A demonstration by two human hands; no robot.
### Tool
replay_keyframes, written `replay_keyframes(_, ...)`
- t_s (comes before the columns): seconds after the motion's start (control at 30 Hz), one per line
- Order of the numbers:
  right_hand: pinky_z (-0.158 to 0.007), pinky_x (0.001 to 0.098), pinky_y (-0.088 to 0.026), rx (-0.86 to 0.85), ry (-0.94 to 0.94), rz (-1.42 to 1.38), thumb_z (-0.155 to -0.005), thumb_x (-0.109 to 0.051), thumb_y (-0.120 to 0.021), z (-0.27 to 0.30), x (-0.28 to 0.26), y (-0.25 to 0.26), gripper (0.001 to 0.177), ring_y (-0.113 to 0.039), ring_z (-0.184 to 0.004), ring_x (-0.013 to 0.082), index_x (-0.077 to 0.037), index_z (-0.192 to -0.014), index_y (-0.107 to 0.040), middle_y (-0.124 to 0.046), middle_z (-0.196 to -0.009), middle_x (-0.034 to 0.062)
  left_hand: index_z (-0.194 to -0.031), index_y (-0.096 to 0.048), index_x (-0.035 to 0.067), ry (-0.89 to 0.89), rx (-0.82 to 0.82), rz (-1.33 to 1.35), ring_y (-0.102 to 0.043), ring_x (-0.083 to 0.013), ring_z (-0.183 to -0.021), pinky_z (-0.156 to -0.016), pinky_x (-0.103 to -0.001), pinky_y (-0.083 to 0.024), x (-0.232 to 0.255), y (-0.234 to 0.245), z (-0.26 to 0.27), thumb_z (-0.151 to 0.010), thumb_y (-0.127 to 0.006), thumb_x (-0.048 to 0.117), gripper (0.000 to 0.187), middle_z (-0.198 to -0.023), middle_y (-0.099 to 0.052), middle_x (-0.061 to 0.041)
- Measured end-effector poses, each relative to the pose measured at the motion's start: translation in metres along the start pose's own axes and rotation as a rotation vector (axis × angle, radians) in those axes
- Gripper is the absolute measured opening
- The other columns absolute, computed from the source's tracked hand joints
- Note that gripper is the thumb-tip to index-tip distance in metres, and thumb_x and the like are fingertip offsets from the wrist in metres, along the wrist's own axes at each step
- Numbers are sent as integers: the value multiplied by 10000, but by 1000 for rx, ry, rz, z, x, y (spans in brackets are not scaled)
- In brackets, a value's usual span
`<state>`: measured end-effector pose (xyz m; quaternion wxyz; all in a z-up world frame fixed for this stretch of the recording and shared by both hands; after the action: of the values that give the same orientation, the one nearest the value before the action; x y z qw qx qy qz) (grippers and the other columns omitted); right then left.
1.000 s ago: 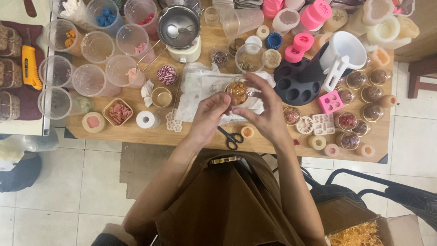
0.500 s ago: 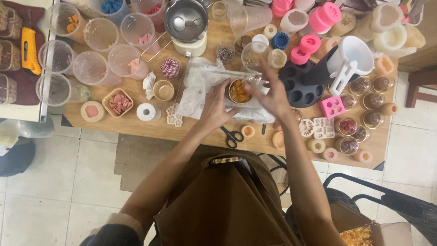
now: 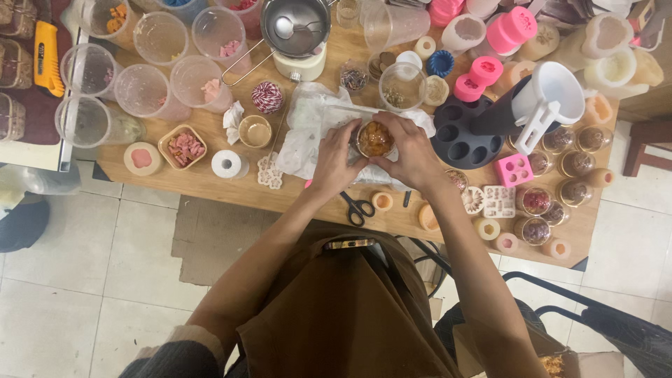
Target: The person assembles decorative components for candles by placing small flower and fruit-shaped wax pieces into circular containers, using a small wooden tool to adjust their positions, and adding paper packing material to a cardboard box.
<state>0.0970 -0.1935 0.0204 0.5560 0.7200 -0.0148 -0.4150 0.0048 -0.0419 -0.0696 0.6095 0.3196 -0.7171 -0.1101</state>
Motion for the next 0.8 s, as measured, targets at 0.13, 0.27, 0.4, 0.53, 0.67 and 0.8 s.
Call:
replay_keyframes(0.13, -1070, 483, -424, 5, -12, 6, -718, -224, -888, 1, -3, 0, 819, -549, -1301, 358, -70, -1429, -511, -589, -1418, 140, -1467, -434, 54, -29, 10, 3, -554, -341, -1208, -1022, -464, -417, 0, -1, 0, -731, -853, 128, 850, -1372, -603, -161)
replay_keyframes(0.27, -1063, 495, -420, 23, 35, 41, -728, -234, -889, 3, -3, -2, 834, -535, -1322, 376, -69, -1449, -501, -564, -1457, 164, -1469, -449, 81, -15, 13, -5, -561, -330, -1208, -1039, -466, -419, 0, -1, 1, -733, -845, 111, 836, -1365, -622, -132)
replay_keyframes(0.4, -1081, 491, -446, 37, 35, -10, -730, -244, -893, 4, 0, 0, 848, -556, -1314, 412, -62, -1458, -498, -519, -1512, 209, -1450, -464, 89, -16, 17, -9, -558, -330, -1211, -1025, -463, -421, 2, 0, -1, -726, -853, 124, 822, -1368, -621, -124)
replay_keyframes(0.53, -1090, 471, -473, 27, 36, -68, -746, -227, -873, 4, 2, 2, 846, -583, -1293, 431, -61, -1483, -491, -493, -1546, 222, -1455, -472, 88, -9, 14, -17, -559, -328, -1213, -1017, -466, -419, 5, 1, -2, -742, -850, 125, 808, -1370, -616, -126)
replay_keyframes(0.67, -1077, 487, -453, 6, 49, -7, -754, -234, -889, 4, 3, 2, 877, -565, -1271, 459, -36, -1500, -473, -477, -1537, 243, -1449, -481, 93, 15, 17, -17, -568, -319, -1212, -1001, -459, -430, 5, 0, -2, -730, -863, 132, 815, -1364, -624, -110)
replay_keyframes(0.8, -1110, 465, -469, 20, 63, -153, -797, -206, -882, 5, 11, 5, 818, -557, -1354, 443, -29, -1489, -483, -502, -1536, 228, -1448, -472, 67, 36, 22, 7, -567, -336, -1202, -984, -466, -445, 6, 0, -4, -729, -886, 148, 834, -1345, -620, -139)
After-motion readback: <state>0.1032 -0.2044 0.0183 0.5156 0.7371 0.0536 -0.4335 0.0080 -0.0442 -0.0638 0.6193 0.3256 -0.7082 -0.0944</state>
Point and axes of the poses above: each hand's wrist, its own z-axis away from the middle knuckle, its own y-axis out of the back of the hand, x = y × z, the point moved 2 cm from there along -z, towards the middle knuckle
